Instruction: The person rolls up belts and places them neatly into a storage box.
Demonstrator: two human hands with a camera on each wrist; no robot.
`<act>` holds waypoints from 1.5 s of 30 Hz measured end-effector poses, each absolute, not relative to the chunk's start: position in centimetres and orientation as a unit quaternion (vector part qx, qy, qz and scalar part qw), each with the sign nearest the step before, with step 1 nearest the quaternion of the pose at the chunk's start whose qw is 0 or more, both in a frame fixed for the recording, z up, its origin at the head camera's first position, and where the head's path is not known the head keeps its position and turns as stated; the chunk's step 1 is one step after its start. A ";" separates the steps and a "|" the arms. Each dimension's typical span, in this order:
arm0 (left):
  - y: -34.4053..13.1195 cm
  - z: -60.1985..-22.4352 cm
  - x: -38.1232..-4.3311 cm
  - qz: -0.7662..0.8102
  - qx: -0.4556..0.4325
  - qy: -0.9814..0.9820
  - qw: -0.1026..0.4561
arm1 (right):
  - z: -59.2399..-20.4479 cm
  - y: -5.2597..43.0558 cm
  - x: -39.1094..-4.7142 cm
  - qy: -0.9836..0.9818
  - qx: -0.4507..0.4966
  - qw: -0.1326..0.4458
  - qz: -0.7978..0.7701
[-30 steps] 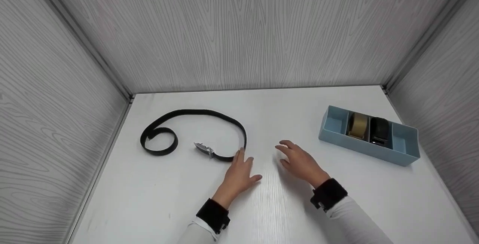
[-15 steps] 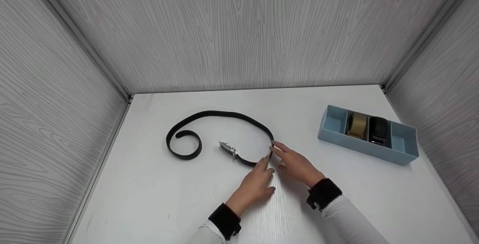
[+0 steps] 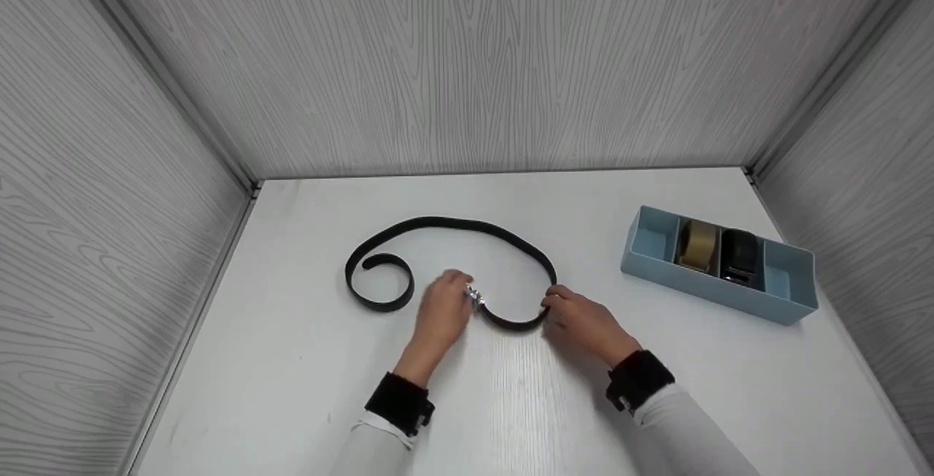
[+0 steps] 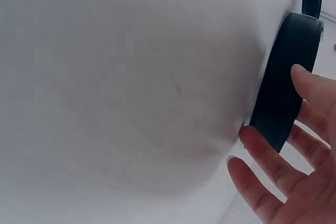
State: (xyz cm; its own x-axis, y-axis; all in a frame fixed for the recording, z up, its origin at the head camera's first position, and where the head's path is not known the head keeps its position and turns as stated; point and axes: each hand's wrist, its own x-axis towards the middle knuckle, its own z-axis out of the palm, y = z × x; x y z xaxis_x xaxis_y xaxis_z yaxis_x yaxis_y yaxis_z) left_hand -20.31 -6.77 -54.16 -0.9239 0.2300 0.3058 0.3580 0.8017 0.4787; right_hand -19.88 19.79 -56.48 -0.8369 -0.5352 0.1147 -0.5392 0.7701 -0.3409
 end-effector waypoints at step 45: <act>-3.9 -55.7 -15.5 -0.139 -0.330 -0.933 -0.035 | -56.0 18.0 -19.6 -0.937 0.244 0.072 0.239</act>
